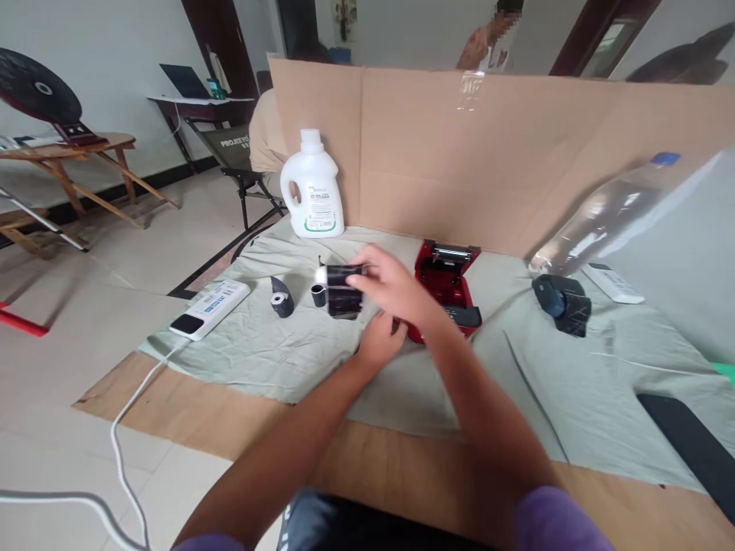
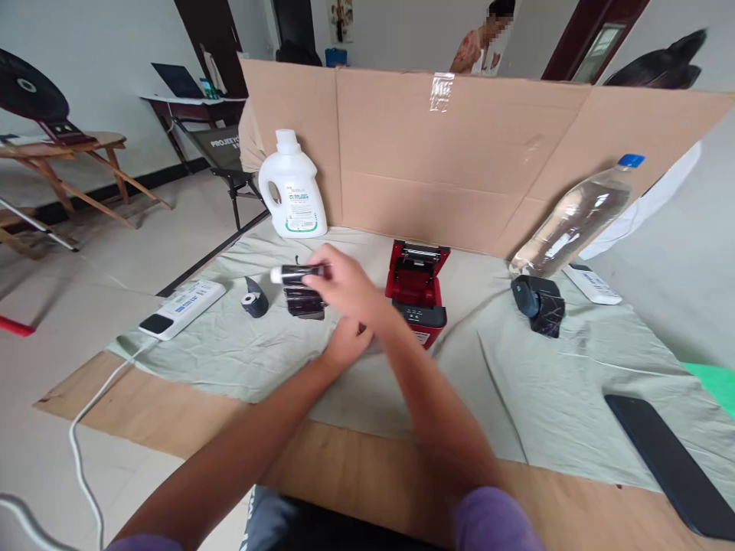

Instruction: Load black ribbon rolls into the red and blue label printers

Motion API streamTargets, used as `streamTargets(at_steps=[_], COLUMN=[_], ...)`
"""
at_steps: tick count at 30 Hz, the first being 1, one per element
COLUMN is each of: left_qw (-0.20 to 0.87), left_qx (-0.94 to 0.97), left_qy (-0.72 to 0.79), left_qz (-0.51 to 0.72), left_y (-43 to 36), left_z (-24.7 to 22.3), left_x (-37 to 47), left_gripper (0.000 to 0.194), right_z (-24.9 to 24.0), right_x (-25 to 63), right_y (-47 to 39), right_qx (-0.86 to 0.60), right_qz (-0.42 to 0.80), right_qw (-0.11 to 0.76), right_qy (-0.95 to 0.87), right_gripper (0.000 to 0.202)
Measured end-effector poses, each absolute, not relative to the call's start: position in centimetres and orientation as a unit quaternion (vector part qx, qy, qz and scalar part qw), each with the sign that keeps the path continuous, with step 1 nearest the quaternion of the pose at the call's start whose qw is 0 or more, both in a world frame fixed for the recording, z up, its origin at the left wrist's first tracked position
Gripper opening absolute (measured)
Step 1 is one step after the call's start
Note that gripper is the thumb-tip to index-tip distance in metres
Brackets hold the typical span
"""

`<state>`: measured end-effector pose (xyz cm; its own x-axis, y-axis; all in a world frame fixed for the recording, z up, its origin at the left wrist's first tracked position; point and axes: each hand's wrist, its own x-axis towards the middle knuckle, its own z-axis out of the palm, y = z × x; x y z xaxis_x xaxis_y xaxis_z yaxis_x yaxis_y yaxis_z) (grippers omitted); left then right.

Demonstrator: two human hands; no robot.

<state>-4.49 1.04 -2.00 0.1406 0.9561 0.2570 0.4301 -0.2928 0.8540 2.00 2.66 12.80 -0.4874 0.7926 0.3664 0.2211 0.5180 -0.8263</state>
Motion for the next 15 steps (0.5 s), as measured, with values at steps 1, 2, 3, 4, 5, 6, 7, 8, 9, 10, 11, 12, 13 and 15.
streamTargets(at_steps=[1, 2, 3, 4, 5, 6, 7, 8, 9, 10, 11, 12, 13, 15], left_qw=[0.310, 0.310, 0.312, 0.315, 0.315, 0.315, 0.310, 0.301, 0.290, 0.280, 0.272, 0.265, 0.261, 0.251], left_qx=[0.688, 0.690, 0.691, 0.693, 0.694, 0.697, 0.700, 0.704, 0.708, 0.713, 0.716, 0.719, 0.719, 0.716], left_qy=[0.505, 0.498, 0.487, 0.474, 0.462, 0.451, 0.443, 0.440, 0.437, 0.433, 0.429, 0.425, 0.423, 0.422], left_qz=[0.419, 0.424, 0.433, 0.443, 0.453, 0.461, 0.465, 0.469, 0.473, 0.475, 0.479, 0.482, 0.485, 0.497], left_y=[1.0, 0.9, 0.9, 0.9, 0.8, 0.8, 0.8, 0.7, 0.6, 0.5, 0.4, 0.3, 0.3, 0.2], left_z=[-1.9, -1.8, -1.7, -1.7, -1.7, -1.7, -1.7, -1.7, -1.7, -1.7, -1.6, -1.5, -1.4, -0.8], left_x=[-4.6, -4.6, -4.6, -4.6, -4.5, -4.4, -4.4, -4.3, -4.2, -4.2, -4.1, -4.1, -4.1, -4.0], left_gripper=[0.042, 0.045, 0.050, 0.055, 0.060, 0.062, 0.063, 0.061, 0.059, 0.058, 0.057, 0.056, 0.055, 0.054], right_z=[13.5, 13.9, 14.2, 14.3, 14.3, 14.1, 13.9, 13.6, 13.2, 12.9, 12.5, 12.1, 11.8, 11.3], right_x=[4.7, 7.3, 9.8, 12.0, 13.9, 15.4, 16.5, 17.3, 17.8, 18.1, 18.3, 18.3, 18.3, 18.3], right_y=[2.3, 2.0, 1.7, 1.4, 1.4, 1.4, 1.6, 1.8, 2.2, 2.6, 2.9, 3.3, 3.6, 4.0], right_qx=[-0.327, -0.337, -0.352, -0.369, -0.391, -0.410, -0.426, -0.442, -0.458, -0.476, -0.498, -0.523, -0.545, -0.568], right_qz=[0.405, 0.438, 0.469, 0.492, 0.508, 0.517, 0.516, 0.505, 0.486, 0.461, 0.432, 0.404, 0.383, 0.366], right_qw=[0.401, 0.407, 0.419, 0.425, 0.424, 0.423, 0.421, 0.420, 0.419, 0.415, 0.407, 0.394, 0.378, 0.350], right_qy=[-0.754, -0.727, -0.693, -0.664, -0.640, -0.621, -0.612, -0.611, -0.615, -0.624, -0.632, -0.639, -0.643, -0.649], right_gripper=[0.010, 0.013, 0.017, 0.022, 0.027, 0.031, 0.033, 0.033, 0.031, 0.028, 0.024, 0.020, 0.017, 0.014])
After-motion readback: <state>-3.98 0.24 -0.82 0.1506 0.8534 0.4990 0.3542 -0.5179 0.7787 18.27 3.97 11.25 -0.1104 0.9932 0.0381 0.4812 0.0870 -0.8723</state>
